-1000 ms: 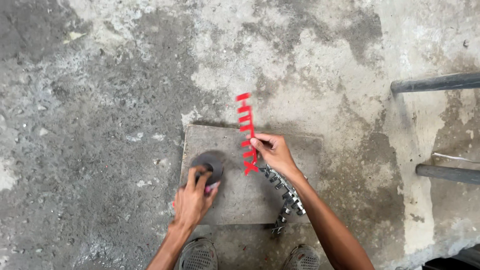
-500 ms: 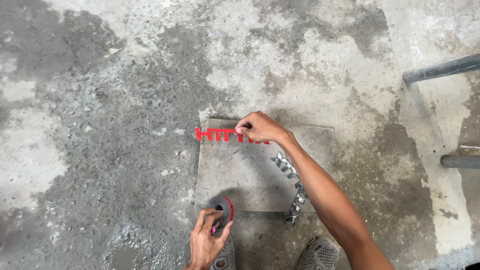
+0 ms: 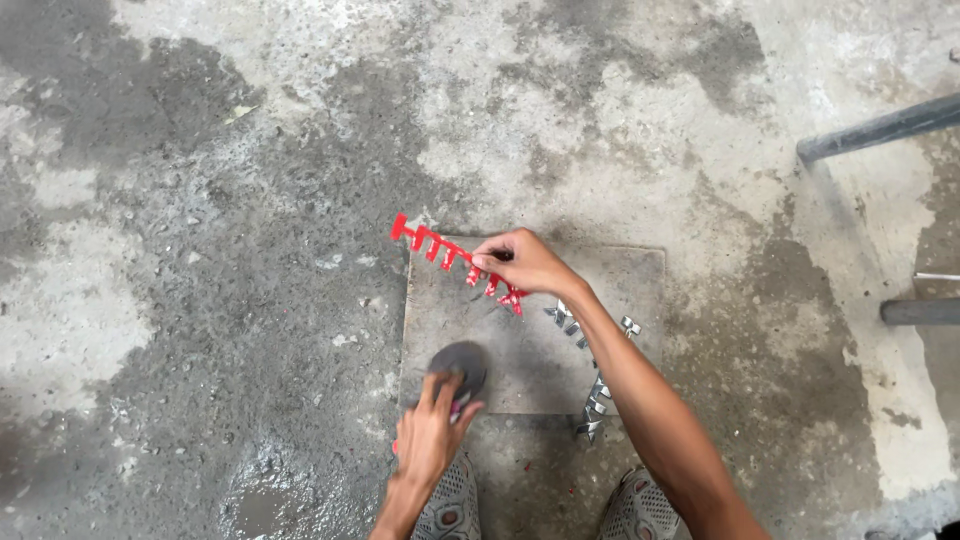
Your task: The person uses a utility knife to trim and shape red and silver metallic letters on a concrete floor. They peel off backing from the red letters and arrange them into the word 'HITFIX', then continue trimming the silver letters.
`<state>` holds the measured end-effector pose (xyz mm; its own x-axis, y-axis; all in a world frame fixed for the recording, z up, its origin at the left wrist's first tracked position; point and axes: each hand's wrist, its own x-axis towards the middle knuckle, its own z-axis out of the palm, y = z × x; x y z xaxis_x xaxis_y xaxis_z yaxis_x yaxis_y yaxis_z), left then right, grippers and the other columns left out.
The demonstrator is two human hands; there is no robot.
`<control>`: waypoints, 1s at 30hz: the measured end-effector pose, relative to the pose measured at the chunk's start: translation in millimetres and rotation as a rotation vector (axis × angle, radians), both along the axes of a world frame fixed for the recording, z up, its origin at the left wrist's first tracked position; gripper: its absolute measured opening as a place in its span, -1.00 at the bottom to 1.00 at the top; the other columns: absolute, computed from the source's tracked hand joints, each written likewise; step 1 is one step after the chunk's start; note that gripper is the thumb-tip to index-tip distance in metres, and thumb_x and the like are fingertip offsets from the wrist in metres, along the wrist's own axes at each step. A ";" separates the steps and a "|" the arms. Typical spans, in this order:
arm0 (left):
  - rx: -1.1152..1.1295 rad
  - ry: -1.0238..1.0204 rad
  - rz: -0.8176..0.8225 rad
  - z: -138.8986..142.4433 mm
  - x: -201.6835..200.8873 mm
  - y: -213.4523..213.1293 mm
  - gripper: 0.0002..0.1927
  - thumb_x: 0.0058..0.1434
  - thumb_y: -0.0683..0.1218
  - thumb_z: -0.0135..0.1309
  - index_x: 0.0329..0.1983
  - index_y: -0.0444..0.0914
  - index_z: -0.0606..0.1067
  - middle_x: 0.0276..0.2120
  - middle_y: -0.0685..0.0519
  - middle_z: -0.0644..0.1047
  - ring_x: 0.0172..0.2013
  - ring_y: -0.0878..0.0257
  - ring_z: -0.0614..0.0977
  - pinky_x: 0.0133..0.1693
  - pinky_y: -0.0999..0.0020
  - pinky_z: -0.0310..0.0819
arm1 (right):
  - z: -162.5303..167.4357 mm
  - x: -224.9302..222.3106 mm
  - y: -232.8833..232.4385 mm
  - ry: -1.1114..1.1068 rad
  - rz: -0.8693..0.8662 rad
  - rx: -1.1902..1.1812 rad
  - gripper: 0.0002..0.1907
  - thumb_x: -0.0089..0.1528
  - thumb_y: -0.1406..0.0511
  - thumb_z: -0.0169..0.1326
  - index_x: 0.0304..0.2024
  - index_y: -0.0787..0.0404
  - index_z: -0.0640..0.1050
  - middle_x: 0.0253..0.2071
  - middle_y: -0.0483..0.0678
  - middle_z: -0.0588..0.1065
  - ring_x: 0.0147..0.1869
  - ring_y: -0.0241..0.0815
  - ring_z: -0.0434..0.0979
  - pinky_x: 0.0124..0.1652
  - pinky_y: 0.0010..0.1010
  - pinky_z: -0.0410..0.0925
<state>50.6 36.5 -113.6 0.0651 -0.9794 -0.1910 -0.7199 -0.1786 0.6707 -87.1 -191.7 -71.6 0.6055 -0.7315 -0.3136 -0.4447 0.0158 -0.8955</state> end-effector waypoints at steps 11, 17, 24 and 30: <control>-0.285 0.897 0.591 26.3 -4.2 -79.3 -0.85 0.27 -0.13 0.25 -0.28 -0.34 0.59 -0.46 0.23 0.54 -0.52 0.56 0.38 -0.50 0.57 0.22 | 9.5 -0.3 59.9 -0.011 -0.203 -0.198 -0.78 0.27 0.26 0.22 -0.14 0.29 0.69 -0.33 -0.12 0.66 -0.33 -0.44 0.49 -0.33 -0.47 0.40; -0.476 0.451 0.450 29.3 3.1 -66.4 -0.82 0.31 -0.15 0.18 -0.38 -0.31 0.49 -0.59 0.15 0.44 -0.58 0.46 0.36 -0.51 0.46 0.22 | 3.4 2.3 72.7 -0.056 -0.215 -0.208 -0.83 0.25 0.30 0.22 -0.17 0.26 0.70 -0.31 -0.11 0.69 -0.30 -0.43 0.59 -0.30 -0.50 0.44; -0.448 0.953 0.640 25.5 21.8 -62.0 -0.56 0.58 -0.03 -0.02 -0.48 -0.24 0.35 -0.59 0.24 0.37 -0.55 0.50 0.28 -0.51 0.45 0.09 | 13.6 -0.8 69.6 0.042 -0.272 -0.164 -0.82 0.25 0.29 0.22 -0.15 0.24 0.70 -0.37 -0.09 0.66 -0.39 -0.39 0.47 -0.39 -0.47 0.36; -0.149 0.938 0.734 30.2 47.9 -59.6 -0.58 0.47 0.05 -0.11 -0.46 -0.20 0.53 -0.70 0.24 0.31 -0.69 0.51 0.15 -0.62 0.48 -0.08 | 33.1 -1.5 49.9 0.079 -0.114 -0.288 -0.81 0.26 0.25 0.21 -0.16 0.20 0.71 -0.27 -0.09 0.65 -0.28 -0.31 0.59 -0.25 -0.38 0.42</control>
